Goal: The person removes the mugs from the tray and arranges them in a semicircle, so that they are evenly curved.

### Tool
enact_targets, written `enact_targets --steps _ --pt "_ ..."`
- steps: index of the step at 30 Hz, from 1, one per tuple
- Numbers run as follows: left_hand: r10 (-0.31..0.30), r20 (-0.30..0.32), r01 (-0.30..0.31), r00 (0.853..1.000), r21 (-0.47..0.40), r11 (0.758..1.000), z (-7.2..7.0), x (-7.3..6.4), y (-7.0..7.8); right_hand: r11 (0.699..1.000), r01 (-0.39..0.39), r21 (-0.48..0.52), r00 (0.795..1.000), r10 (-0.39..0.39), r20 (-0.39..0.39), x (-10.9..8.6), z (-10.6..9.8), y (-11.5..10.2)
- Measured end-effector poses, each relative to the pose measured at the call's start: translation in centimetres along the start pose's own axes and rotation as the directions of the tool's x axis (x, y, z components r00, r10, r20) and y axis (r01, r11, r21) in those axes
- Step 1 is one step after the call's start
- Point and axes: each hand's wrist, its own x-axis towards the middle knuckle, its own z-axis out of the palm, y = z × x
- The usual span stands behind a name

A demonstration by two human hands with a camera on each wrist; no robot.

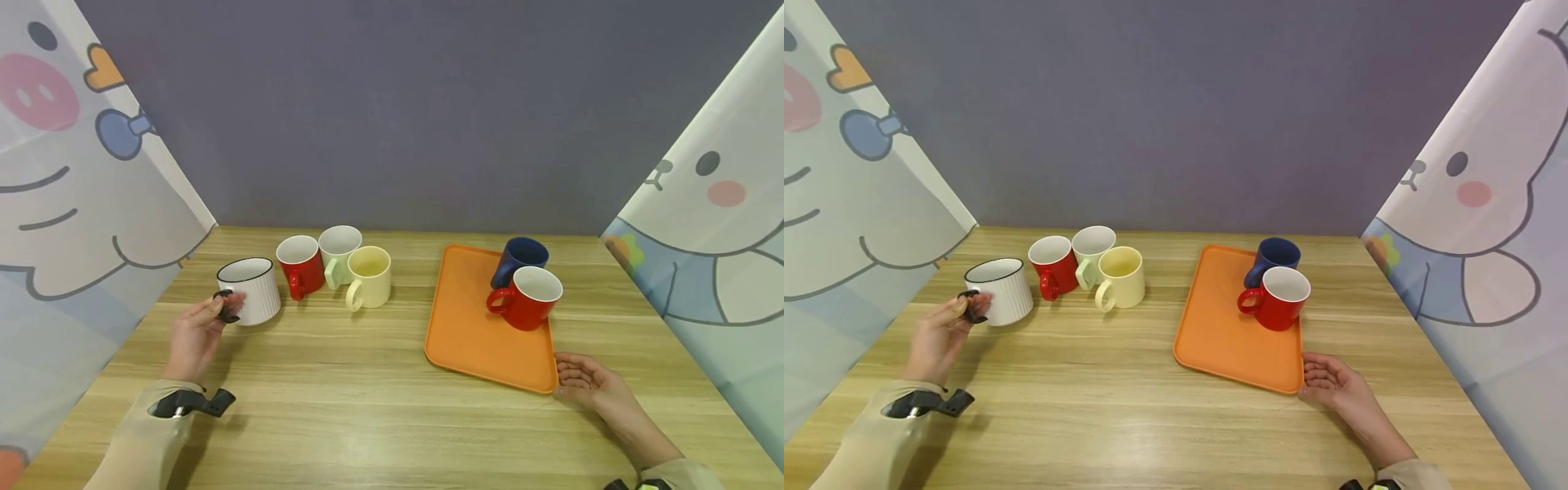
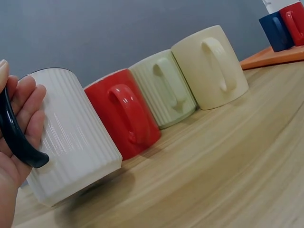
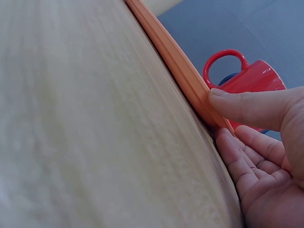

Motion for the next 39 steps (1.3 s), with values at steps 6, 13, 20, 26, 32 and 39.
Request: enact_targets --steps 6,13,20,26,32,39 --pt "-0.012 -0.001 0.012 1.0 -0.015 1.0 -0.3 -0.1 -0.5 1.0 -0.002 -0.006 1.0 0.002 0.002 0.0 -0.1 0.1" --pt "-0.027 0.02 0.027 0.999 -0.001 1.0 -0.1 -0.5 -0.9 1.0 0.001 0.006 1.0 -0.001 -0.002 -0.2 0.0 0.1" --pt "-0.094 -0.053 0.099 0.994 0.096 0.99 0.5 -0.9 -1.8 1.0 -0.012 -0.006 1.0 0.012 -0.01 -0.3 0.0 0.1" --pt "-0.086 -0.086 0.096 0.993 0.118 0.988 0.8 -1.0 -2.2 1.0 -0.02 -0.011 1.0 0.02 -0.018 -0.2 0.2 0.0" --pt "-0.076 -0.119 0.091 0.99 0.127 0.988 1.0 -0.8 -2.5 0.999 -0.034 -0.017 0.999 0.033 -0.025 -0.2 0.2 -0.1" --pt "-0.098 -0.138 0.114 0.986 0.117 0.987 1.5 -0.6 -2.7 0.999 -0.028 -0.023 1.0 0.028 -0.015 -0.2 0.2 -0.1"
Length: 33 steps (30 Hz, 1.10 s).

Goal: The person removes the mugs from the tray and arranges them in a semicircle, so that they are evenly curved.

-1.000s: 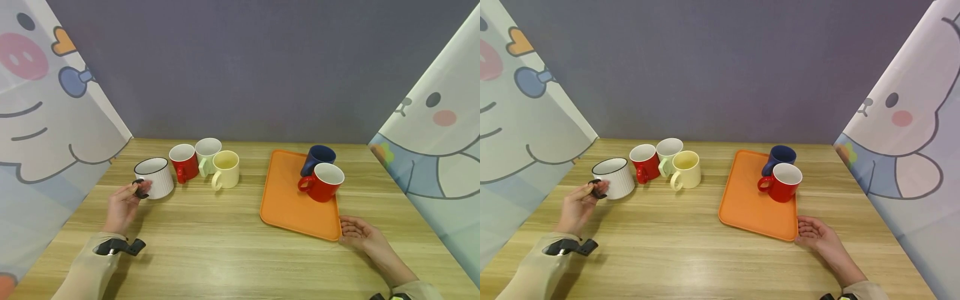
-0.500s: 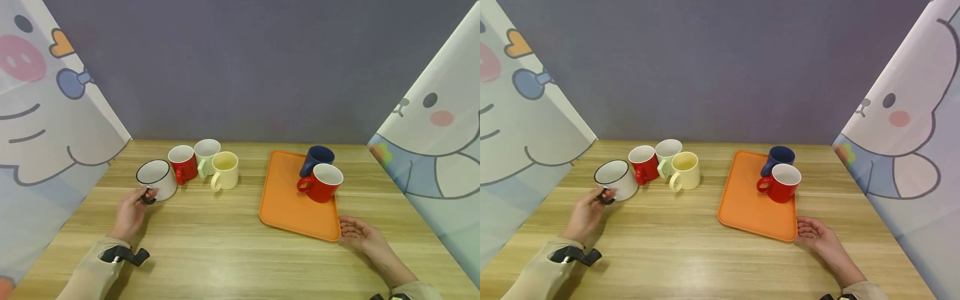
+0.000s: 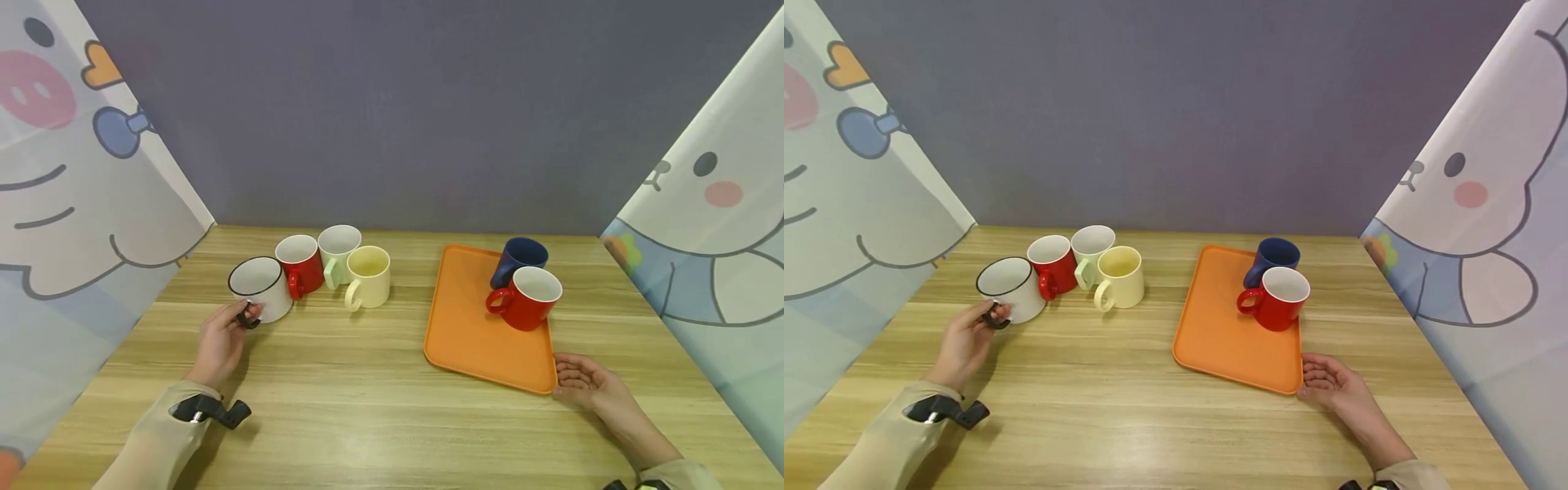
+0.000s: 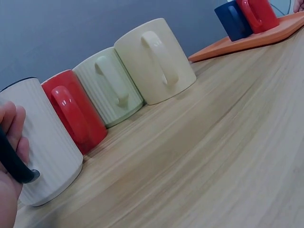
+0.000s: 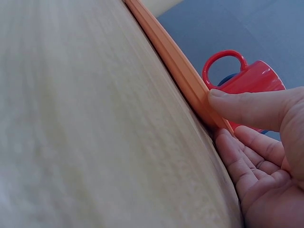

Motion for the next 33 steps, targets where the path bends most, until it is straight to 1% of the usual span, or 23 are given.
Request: enact_targets --steps 4,13,18,21,25,29,32,33 --pt "-0.014 -0.019 0.014 1.0 0.019 1.0 0.3 0.2 0.0 1.0 0.001 0.005 1.0 -0.001 -0.003 0.0 0.0 0.0" --pt "-0.017 -0.043 0.02 0.999 0.072 0.997 0.7 0.3 -0.1 1.0 0.007 0.022 1.0 -0.007 -0.009 0.0 0.0 -0.1" --pt "-0.017 -0.05 0.02 0.999 0.065 0.998 0.6 0.3 -0.2 1.0 0.005 0.012 1.0 -0.005 -0.011 -0.1 0.1 -0.1" --pt "-0.02 -0.038 0.022 0.999 0.052 0.998 0.6 0.3 -0.3 1.0 0.009 0.009 1.0 -0.009 -0.014 0.0 0.0 -0.1" --pt "-0.024 -0.013 0.025 1.0 0.064 0.998 0.4 0.2 -0.1 1.0 0.007 0.014 1.0 -0.007 -0.011 0.1 0.0 -0.1" --pt "-0.055 0.014 0.054 0.998 0.087 0.995 0.2 0.2 0.2 1.0 0.004 0.02 1.0 -0.004 -0.004 0.1 0.0 -0.1" --pt "-0.095 0.018 0.093 0.995 0.095 0.991 -0.2 0.1 0.7 1.0 0.002 0.018 1.0 -0.002 -0.002 0.1 0.0 -0.1" --pt "-0.107 0.009 0.105 0.994 0.1 0.989 -0.4 0.0 0.9 1.0 -0.003 0.015 1.0 0.003 -0.005 0.1 0.1 -0.1"
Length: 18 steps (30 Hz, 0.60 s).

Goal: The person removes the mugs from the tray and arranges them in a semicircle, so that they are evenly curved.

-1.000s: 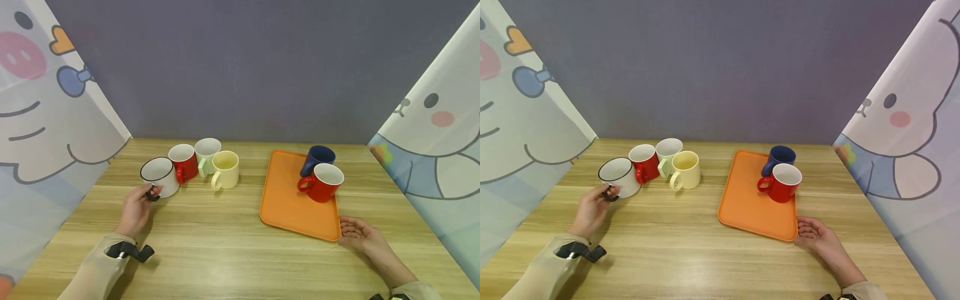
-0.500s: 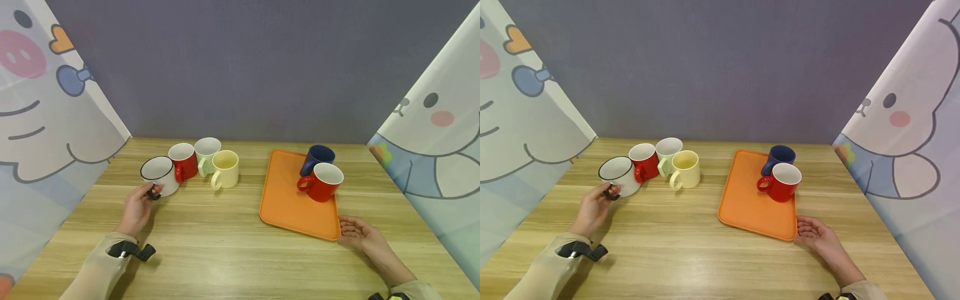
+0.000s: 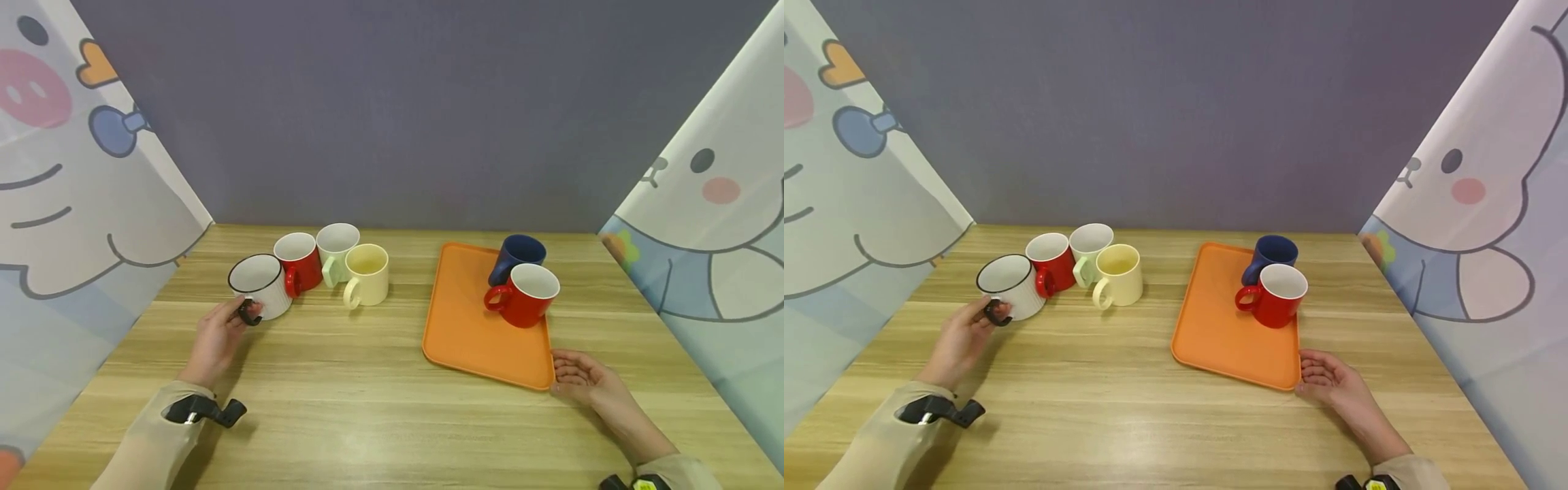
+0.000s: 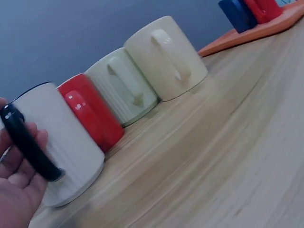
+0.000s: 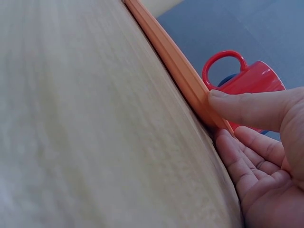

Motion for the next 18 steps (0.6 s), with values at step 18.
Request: enact_targets --steps 18 --pt "0.164 -0.214 -0.197 0.963 -0.143 0.97 0.5 -1.1 2.4 0.998 -0.004 -0.064 1.0 0.005 0.009 0.0 -0.2 -0.3"
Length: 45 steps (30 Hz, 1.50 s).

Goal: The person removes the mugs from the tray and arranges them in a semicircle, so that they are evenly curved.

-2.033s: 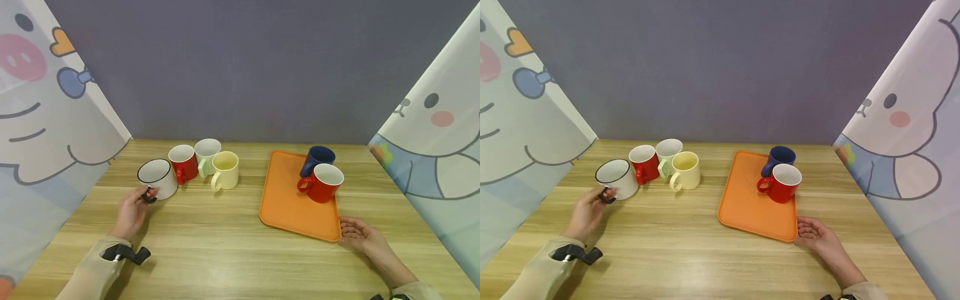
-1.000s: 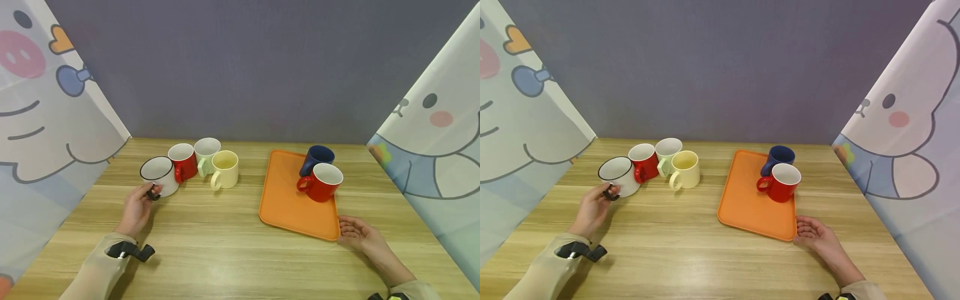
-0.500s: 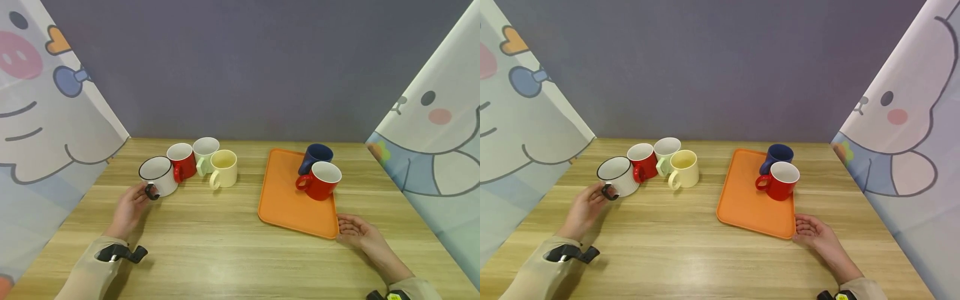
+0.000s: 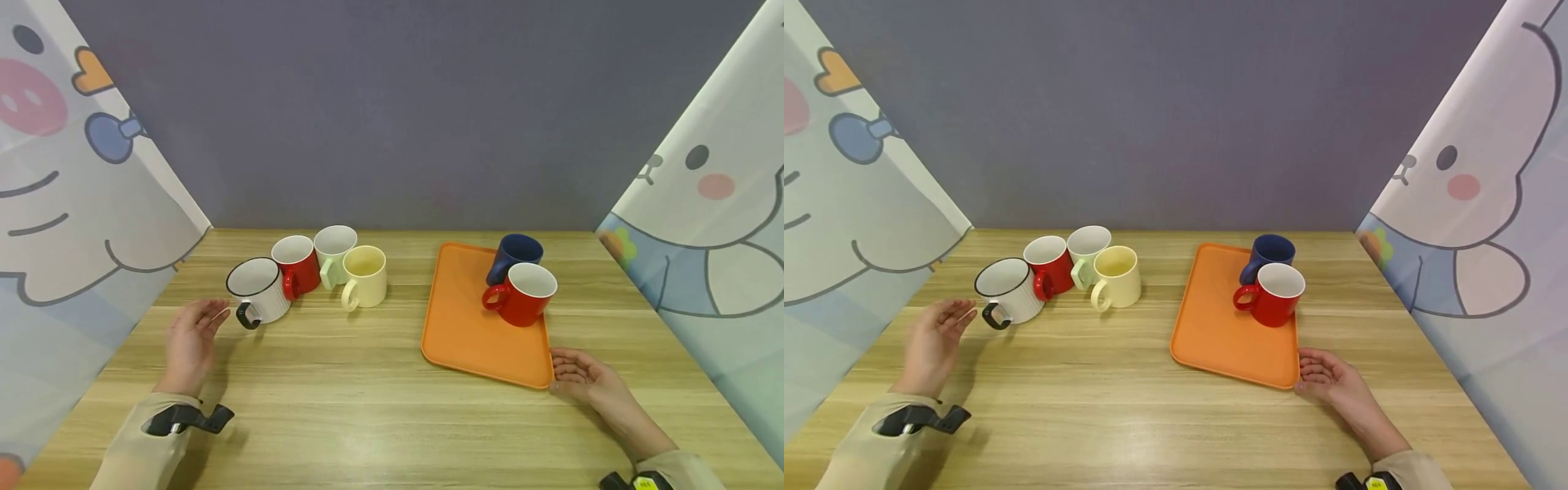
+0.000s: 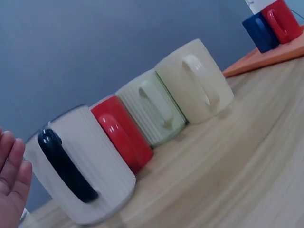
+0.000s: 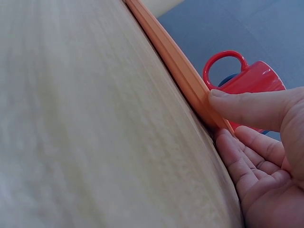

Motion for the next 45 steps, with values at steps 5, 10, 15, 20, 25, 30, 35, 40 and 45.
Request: enact_targets --steps 5,10,15,20,25,30,35,40,45 --pt "0.029 -0.001 -0.03 1.0 -0.04 0.999 1.1 0.0 0.5 1.0 -0.008 -0.018 1.0 0.008 -0.004 0.0 0.0 0.0" --pt "0.063 0.036 -0.062 0.997 -0.04 0.997 2.6 0.3 0.4 1.0 0.014 0.017 1.0 -0.014 0.004 0.0 -0.1 0.0" --pt "0.077 0.062 -0.073 0.995 -0.061 0.995 4.5 0.6 0.0 0.999 0.022 0.038 1.0 -0.022 0.003 0.0 0.0 0.1" --pt "0.084 0.094 -0.079 0.992 -0.063 0.995 6.6 0.3 -0.8 1.0 -0.008 -0.006 1.0 0.008 -0.013 -0.1 0.1 0.1" --pt "0.078 0.181 -0.072 0.98 -0.038 0.997 8.9 0.1 -2.0 1.0 -0.018 -0.001 1.0 0.018 -0.016 -0.2 0.1 0.1" --pt "0.041 0.25 -0.046 0.967 0.014 0.999 11.1 -0.1 -3.5 1.0 -0.01 0.006 1.0 0.011 -0.008 -0.1 0.1 0.1" --pt "0.001 0.305 -0.028 0.952 0.085 0.996 13.2 -0.4 -5.2 1.0 -0.012 0.009 1.0 0.012 -0.008 -0.1 0.1 0.2" --pt "-0.038 0.363 0.001 0.931 0.103 0.995 14.9 -1.1 -7.2 0.999 0.015 0.044 1.0 -0.015 0.0 0.1 -0.1 0.3" --pt "-0.096 0.375 0.045 0.922 0.142 0.989 16.4 -1.6 -9.1 0.998 0.026 0.063 1.0 -0.027 0.001 0.1 -0.1 0.4"
